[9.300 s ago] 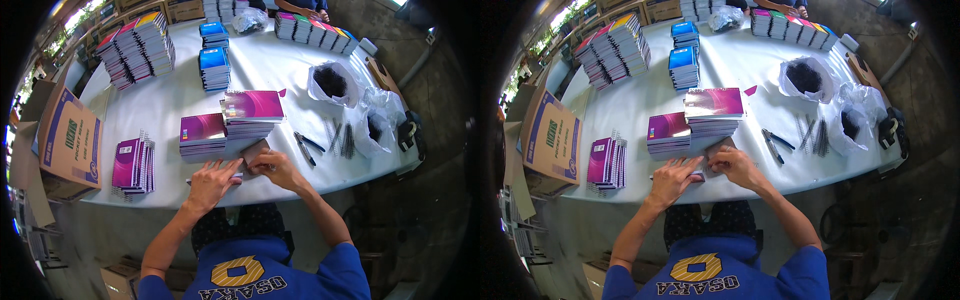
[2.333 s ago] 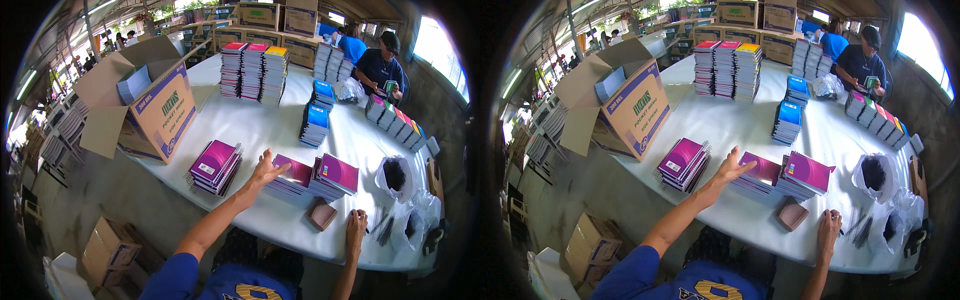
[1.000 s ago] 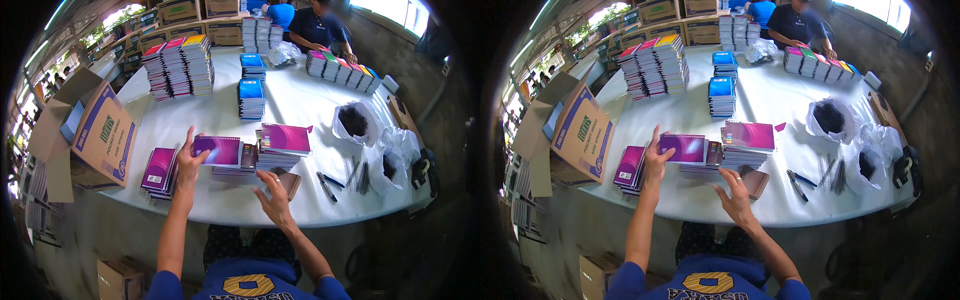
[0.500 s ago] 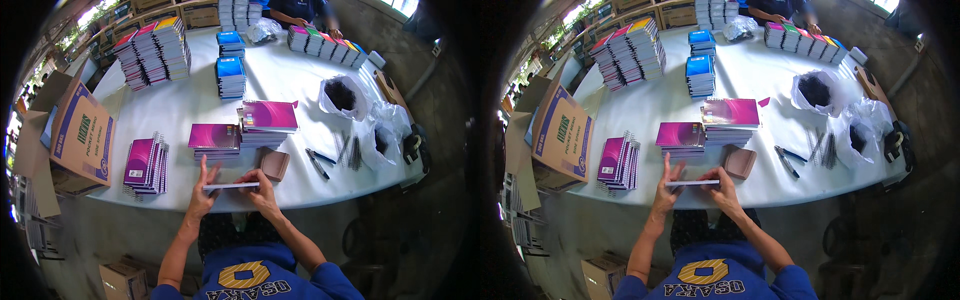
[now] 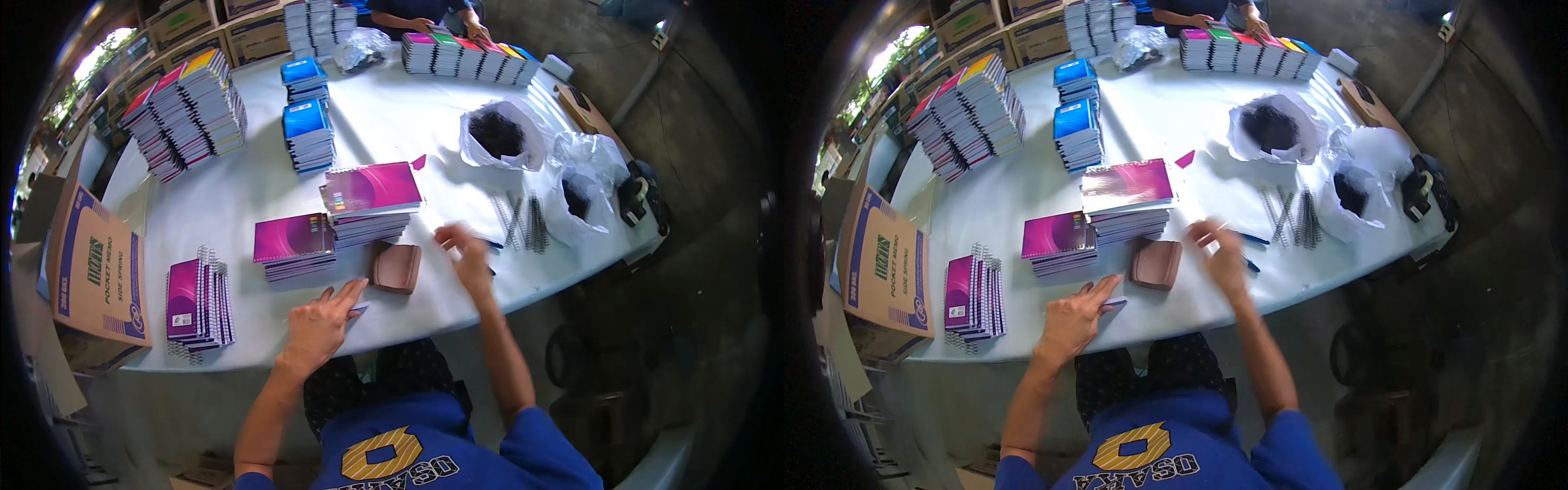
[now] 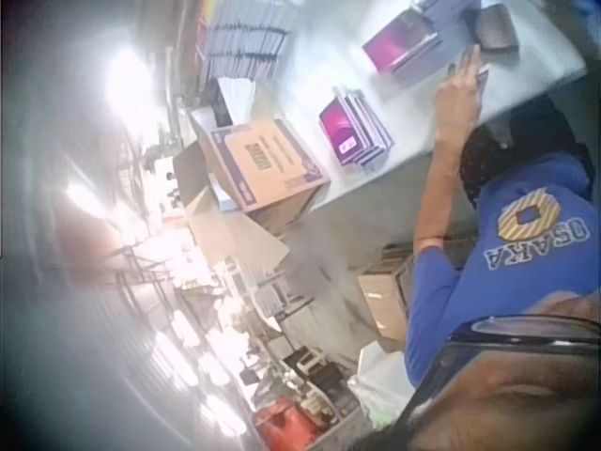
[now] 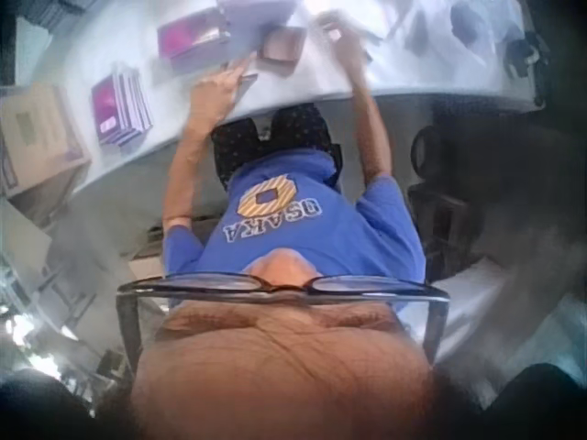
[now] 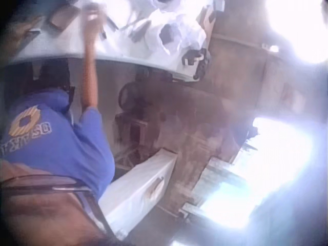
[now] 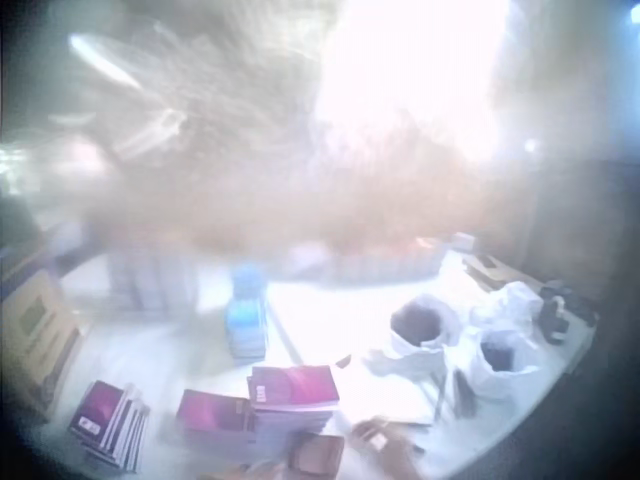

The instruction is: The person inserts plastic spiral spines into stacks of notebook pages by hand and then trims the excess spine using a pair of snips.

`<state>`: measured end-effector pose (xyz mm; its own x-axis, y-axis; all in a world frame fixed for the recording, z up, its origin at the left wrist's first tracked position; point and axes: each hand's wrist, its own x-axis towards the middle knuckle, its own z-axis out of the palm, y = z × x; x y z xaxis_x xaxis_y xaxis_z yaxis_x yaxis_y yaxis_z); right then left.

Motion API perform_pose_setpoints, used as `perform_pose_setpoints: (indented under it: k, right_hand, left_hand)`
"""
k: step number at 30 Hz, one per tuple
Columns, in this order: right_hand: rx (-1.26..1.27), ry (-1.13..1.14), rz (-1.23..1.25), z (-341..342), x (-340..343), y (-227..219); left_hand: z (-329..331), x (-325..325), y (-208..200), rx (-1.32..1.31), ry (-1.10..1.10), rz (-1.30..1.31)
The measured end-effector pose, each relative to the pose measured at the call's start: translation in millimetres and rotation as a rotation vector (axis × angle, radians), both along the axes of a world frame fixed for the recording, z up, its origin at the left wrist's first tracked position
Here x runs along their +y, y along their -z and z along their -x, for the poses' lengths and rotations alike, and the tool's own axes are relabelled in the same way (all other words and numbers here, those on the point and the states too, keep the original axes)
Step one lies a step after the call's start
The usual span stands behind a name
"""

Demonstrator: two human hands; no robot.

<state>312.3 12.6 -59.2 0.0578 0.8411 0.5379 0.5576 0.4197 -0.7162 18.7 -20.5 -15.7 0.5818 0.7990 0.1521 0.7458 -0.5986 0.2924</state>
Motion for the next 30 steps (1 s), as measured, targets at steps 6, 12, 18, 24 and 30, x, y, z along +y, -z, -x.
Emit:
perform_pose_setpoints:
  k: [6,12,18,24,30]
  right_hand:
    - [-0.616,0.872,0.309,-141.4,67.4,10.0]
    - [-0.628,0.732,0.193,-192.5,90.5,32.6]
    - [-0.078,0.221,0.376,-122.4,68.1,-49.1]
    - [-0.024,-0.443,0.296,50.1,-27.8,-54.0]
    - [-0.059,-0.477,0.323,66.0,-25.6,-35.1]
  left_hand:
    - [-0.3,1.3,-7.9,0.072,-0.007,0.1]
    - [-4.7,2.9,-4.2,0.042,-0.015,0.076]
    - [2.6,0.3,1.0,0.016,-0.081,-0.053]
    - [-4.0,3.7,8.9,0.024,-0.06,-0.14]
    - [-2.0,5.1,9.0,-0.006,0.02,-0.22]
